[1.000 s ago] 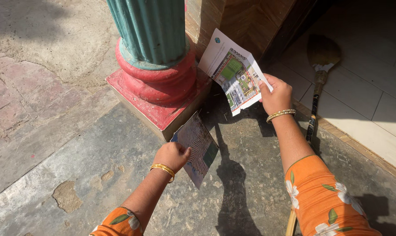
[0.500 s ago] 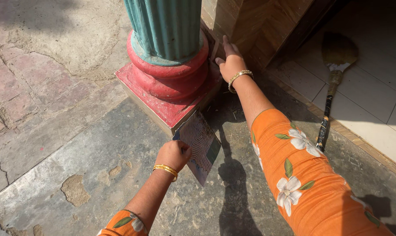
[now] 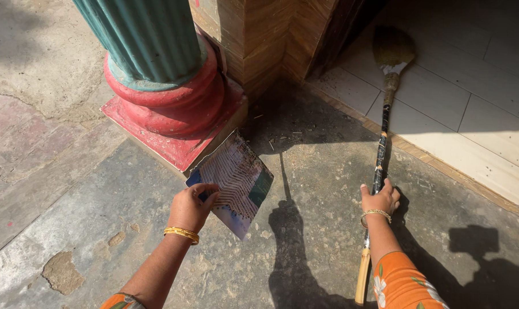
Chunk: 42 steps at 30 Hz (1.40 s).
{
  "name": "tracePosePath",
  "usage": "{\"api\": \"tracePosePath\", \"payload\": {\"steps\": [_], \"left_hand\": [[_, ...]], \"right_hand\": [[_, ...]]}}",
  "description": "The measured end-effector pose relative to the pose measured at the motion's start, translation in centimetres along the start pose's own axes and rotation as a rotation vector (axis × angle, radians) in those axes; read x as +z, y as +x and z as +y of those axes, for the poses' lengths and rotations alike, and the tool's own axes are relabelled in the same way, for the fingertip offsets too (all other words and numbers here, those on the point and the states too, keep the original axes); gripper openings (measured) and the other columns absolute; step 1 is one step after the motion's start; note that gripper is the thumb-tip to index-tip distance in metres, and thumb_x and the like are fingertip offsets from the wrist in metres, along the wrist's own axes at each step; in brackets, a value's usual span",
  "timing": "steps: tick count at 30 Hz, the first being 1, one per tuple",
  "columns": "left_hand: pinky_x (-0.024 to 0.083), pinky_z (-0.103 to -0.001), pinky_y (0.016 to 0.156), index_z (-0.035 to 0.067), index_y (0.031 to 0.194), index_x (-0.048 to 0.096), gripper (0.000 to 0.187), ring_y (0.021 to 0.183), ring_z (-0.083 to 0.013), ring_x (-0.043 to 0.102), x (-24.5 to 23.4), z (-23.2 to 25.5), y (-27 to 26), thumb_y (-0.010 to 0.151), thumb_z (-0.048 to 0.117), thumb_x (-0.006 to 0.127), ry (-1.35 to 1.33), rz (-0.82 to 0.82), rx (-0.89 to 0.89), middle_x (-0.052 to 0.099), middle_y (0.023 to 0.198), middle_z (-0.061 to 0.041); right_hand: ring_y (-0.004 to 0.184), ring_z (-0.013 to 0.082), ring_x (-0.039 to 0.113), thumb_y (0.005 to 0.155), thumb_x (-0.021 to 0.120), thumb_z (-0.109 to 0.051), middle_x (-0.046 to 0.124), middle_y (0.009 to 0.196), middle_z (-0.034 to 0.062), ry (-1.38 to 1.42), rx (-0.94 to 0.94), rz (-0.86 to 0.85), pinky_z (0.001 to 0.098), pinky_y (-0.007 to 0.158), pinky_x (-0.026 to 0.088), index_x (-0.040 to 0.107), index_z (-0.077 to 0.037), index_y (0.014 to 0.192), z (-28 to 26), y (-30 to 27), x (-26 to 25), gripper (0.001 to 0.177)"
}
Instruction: The person sweeps a tiled porch area using a traditional broom, gathering dust and debris into a newspaper held as a dustpan. After collecting the dirt, the person walks to a nearby storage area and disposes of the contents. The person then enters a kitchen and washes their hands at a sink.
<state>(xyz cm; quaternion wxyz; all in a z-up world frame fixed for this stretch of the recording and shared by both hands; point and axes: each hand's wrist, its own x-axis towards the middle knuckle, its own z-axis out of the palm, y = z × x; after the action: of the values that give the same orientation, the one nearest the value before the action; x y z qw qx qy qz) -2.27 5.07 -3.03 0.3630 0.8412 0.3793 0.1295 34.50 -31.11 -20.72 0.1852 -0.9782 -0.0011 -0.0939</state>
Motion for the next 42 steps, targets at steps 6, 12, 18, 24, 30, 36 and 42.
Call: {"api": "tracePosePath", "payload": {"steps": [6,12,18,24,30,36,42], "left_hand": [[0.060,-0.035,0.068,0.022,0.118,0.077,0.035,0.070,-0.0221,0.077,0.4,0.2,-1.1,0.084,0.029,0.078,0.059,-0.037,-0.030,0.078,0.085,-0.012],[0.059,-0.035,0.067,0.024,0.126,0.073,0.042,0.069,-0.0184,0.078,0.4,1.1,-2.2,0.085,0.028,0.078,-0.031,-0.052,-0.120,0.079,0.080,-0.012],[0.059,-0.033,0.068,0.025,0.129,0.071,0.044,0.072,-0.0157,0.078,1.2,2.4,-1.8,0.085,0.027,0.077,-0.054,-0.041,-0.126,0.080,0.089,-0.008],[0.058,-0.031,0.068,0.024,0.128,0.073,0.044,0.069,-0.0155,0.077,1.5,3.2,-1.8,0.084,0.025,0.079,-0.071,-0.019,-0.053,0.080,0.087,-0.010],[0.056,-0.032,0.063,0.025,0.128,0.073,0.042,0.062,-0.0150,0.072,2.0,4.0,-2.3,0.086,0.025,0.077,-0.080,-0.073,-0.053,0.077,0.074,-0.011],[0.055,-0.033,0.062,0.026,0.130,0.072,0.044,0.060,-0.0162,0.070,2.1,3.3,-2.4,0.086,0.026,0.078,-0.077,-0.065,-0.068,0.075,0.070,-0.011],[0.056,-0.033,0.062,0.025,0.128,0.072,0.043,0.061,-0.0162,0.071,2.2,2.6,-1.8,0.086,0.027,0.078,-0.034,-0.016,-0.026,0.076,0.076,-0.009]], "right_hand": [[0.103,0.0343,0.068,0.085,0.081,-0.026,0.056,0.141,0.0225,0.306,0.307,-0.445,0.0479,0.092,0.056,0.003,-0.014,0.166,4.0,2.3,4.3,0.113],[0.061,0.0139,0.050,0.101,0.070,-0.024,0.056,0.087,0.0066,0.955,0.415,-0.460,0.0310,0.049,0.040,0.055,0.002,0.128,3.1,5.6,4.3,0.040],[0.058,0.0088,0.053,0.104,0.065,-0.032,0.060,0.077,0.0012,1.037,0.455,-0.283,0.0251,0.049,0.042,0.065,-0.005,0.105,-0.3,3.7,0.7,0.027],[0.079,0.0173,0.073,0.092,0.062,-0.022,0.073,0.097,0.0106,1.417,0.258,-0.534,0.0354,0.077,0.065,0.061,-0.006,0.116,-2.2,7.4,-10.9,0.029],[0.075,0.0217,0.068,0.092,0.068,-0.029,0.065,0.094,0.0125,0.732,0.105,-0.296,0.0424,0.070,0.062,0.055,-0.006,0.107,-8.8,17.7,-13.6,0.030],[0.070,0.0214,0.061,0.097,0.068,-0.048,0.060,0.078,0.0053,0.446,0.085,-0.096,0.0427,0.066,0.050,0.058,-0.011,0.114,-3.2,19.1,-14.6,0.042],[0.078,0.0224,0.069,0.097,0.068,-0.042,0.069,0.084,0.0082,0.121,-0.117,-0.302,0.0385,0.069,0.055,0.063,-0.004,0.122,3.5,18.9,-17.4,0.046]]}}
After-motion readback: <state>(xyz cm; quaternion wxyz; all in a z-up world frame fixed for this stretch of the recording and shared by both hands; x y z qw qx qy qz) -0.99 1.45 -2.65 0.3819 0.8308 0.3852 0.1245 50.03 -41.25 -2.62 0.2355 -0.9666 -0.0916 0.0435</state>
